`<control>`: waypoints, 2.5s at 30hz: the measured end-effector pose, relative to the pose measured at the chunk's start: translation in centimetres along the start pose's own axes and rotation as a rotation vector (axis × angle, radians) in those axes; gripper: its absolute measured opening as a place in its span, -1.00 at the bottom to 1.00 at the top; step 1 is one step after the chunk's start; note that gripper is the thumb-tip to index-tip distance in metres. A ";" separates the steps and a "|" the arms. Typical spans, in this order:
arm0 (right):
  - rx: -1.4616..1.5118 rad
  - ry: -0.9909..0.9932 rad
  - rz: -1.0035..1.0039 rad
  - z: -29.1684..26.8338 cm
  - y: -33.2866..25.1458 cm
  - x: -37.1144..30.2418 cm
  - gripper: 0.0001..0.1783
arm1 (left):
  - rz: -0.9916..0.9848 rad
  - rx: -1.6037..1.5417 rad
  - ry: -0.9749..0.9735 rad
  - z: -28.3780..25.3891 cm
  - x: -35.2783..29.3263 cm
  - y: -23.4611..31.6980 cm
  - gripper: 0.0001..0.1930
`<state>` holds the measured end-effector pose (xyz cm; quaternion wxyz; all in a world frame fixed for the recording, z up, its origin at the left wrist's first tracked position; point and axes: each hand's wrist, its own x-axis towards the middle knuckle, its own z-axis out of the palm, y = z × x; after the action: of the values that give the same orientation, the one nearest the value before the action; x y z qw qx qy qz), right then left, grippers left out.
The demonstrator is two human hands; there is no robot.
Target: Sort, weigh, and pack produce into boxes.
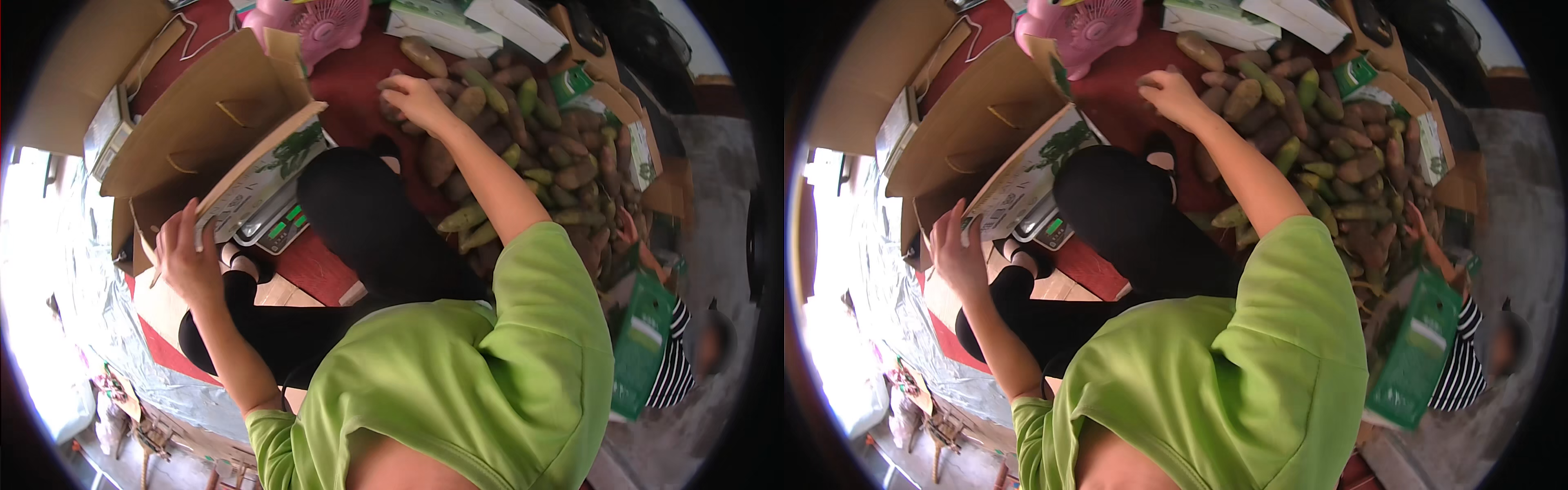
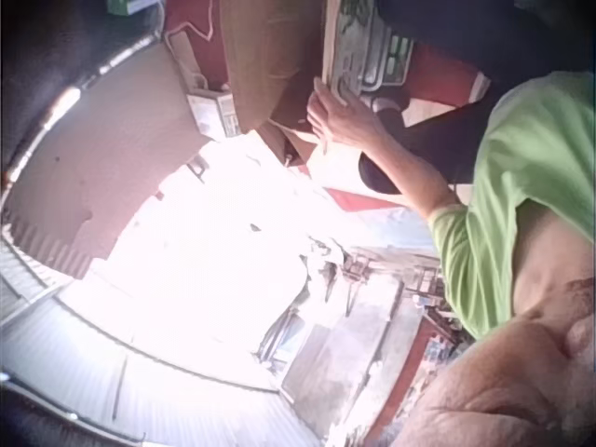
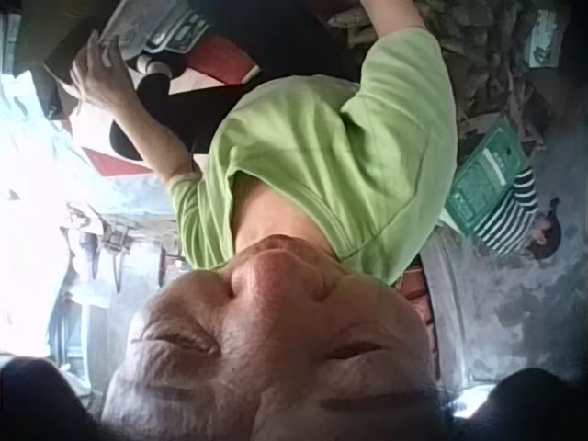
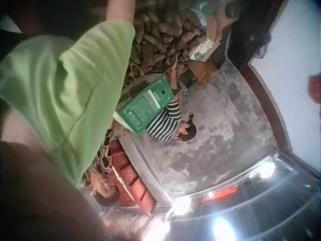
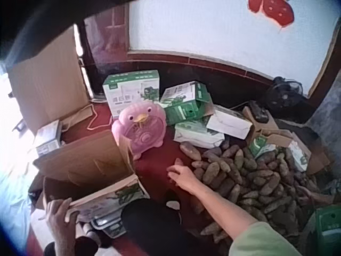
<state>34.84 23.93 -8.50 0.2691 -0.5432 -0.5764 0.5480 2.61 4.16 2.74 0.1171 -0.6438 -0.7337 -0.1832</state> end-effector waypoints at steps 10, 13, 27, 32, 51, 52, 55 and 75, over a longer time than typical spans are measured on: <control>-0.744 0.037 0.157 -3.1 19.4 -11.0 -0.63 | -0.147 0.094 0.026 0.2 -1.0 -1.8 -0.64; -0.889 -0.177 0.121 -0.9 21.4 -14.0 -0.56 | -0.147 0.148 0.042 -0.3 -0.8 -1.3 -0.64; -1.390 -0.464 0.225 -2.3 22.0 -16.1 -0.54 | -0.104 0.037 -0.133 -1.1 -0.7 -0.4 -0.74; -0.961 -0.089 0.178 -3.6 17.9 -13.1 -0.37 | -0.091 0.062 -0.106 -1.4 -0.8 -0.7 -0.75; 0.185 -0.366 -0.753 4.6 -20.5 -2.8 -0.44 | 0.005 0.045 -0.073 -1.5 -0.9 -1.0 -0.78; 0.092 -0.402 -0.743 6.0 -21.0 -2.4 -0.47 | 0.007 0.045 -0.074 -1.5 -0.9 -1.0 -0.78; -0.185 -0.437 -0.775 10.9 -19.1 0.6 -0.35 | 0.013 0.052 -0.070 -1.5 -1.0 -1.0 -0.78; -0.281 -0.377 -0.765 10.9 -15.4 2.7 -0.64 | -0.051 0.026 -0.099 -1.5 -0.9 -1.1 -0.78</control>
<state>19.16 25.62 2.24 0.2660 -0.2129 -0.8436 0.4150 1.57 2.56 3.60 0.0843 -0.6318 -0.7568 -0.1448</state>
